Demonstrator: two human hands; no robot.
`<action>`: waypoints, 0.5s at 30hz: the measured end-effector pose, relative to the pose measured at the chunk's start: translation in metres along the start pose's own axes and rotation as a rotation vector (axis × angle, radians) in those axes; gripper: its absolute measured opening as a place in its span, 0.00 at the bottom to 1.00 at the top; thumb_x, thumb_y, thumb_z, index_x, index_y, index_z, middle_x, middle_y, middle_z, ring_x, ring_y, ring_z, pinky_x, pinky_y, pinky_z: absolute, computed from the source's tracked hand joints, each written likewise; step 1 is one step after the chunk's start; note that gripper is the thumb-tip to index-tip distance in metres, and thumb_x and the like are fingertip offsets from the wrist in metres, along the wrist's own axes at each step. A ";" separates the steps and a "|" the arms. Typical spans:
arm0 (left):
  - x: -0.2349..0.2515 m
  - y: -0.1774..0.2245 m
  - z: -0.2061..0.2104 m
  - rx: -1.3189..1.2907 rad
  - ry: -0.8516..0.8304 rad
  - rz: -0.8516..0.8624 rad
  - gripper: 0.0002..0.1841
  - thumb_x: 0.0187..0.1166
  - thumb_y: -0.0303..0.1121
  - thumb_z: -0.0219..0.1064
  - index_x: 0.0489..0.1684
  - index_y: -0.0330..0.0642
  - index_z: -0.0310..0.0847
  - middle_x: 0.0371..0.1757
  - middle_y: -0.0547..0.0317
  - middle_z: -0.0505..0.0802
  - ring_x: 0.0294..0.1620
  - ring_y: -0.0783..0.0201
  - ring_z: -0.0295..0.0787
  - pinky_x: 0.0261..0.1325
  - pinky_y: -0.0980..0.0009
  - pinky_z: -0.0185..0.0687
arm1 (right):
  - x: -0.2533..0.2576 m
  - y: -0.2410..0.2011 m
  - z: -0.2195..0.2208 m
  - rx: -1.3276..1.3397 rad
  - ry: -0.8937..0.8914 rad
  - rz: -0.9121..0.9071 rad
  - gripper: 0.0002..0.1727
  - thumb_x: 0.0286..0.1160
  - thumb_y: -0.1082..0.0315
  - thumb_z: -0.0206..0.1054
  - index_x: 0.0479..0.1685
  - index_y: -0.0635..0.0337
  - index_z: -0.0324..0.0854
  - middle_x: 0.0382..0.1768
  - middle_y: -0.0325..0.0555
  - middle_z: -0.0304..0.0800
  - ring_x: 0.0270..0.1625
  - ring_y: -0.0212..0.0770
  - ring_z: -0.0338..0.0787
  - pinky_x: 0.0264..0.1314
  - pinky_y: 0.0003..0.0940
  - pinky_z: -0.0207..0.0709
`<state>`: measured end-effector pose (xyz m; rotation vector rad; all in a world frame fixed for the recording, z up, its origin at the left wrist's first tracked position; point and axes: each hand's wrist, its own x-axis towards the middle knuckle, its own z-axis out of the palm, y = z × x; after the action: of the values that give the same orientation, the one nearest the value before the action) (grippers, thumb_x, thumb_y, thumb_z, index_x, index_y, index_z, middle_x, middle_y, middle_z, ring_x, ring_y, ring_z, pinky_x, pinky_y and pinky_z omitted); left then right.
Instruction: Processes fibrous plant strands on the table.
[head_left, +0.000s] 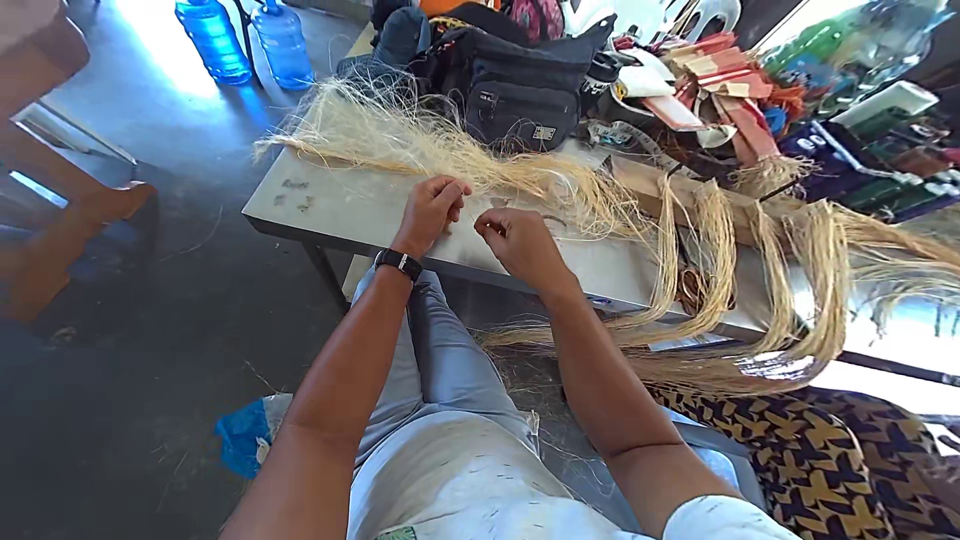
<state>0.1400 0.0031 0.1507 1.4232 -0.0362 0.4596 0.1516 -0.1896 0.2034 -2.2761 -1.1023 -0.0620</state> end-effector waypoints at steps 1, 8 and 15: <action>0.002 0.000 -0.001 -0.069 0.023 -0.023 0.15 0.92 0.33 0.55 0.43 0.34 0.87 0.26 0.62 0.87 0.23 0.71 0.82 0.30 0.75 0.82 | -0.004 0.000 -0.001 -0.031 -0.016 -0.017 0.07 0.84 0.71 0.65 0.44 0.59 0.90 0.31 0.49 0.88 0.28 0.45 0.85 0.32 0.47 0.82; 0.023 0.024 -0.016 -0.158 0.256 -0.256 0.16 0.93 0.39 0.54 0.50 0.38 0.85 0.25 0.65 0.84 0.16 0.73 0.75 0.20 0.79 0.73 | -0.031 0.023 -0.018 -0.083 -0.216 -0.074 0.07 0.82 0.69 0.67 0.44 0.57 0.91 0.33 0.46 0.89 0.35 0.43 0.88 0.41 0.48 0.84; 0.054 0.059 -0.046 -0.124 0.386 -0.305 0.14 0.92 0.41 0.56 0.48 0.43 0.85 0.26 0.65 0.84 0.17 0.72 0.76 0.19 0.77 0.73 | -0.067 0.066 -0.070 0.091 -0.308 -0.111 0.11 0.81 0.61 0.66 0.43 0.55 0.93 0.37 0.38 0.90 0.36 0.28 0.87 0.41 0.28 0.84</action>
<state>0.1591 0.0666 0.2145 1.1740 0.4511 0.4627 0.1702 -0.3051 0.2079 -2.1890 -1.3578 0.2980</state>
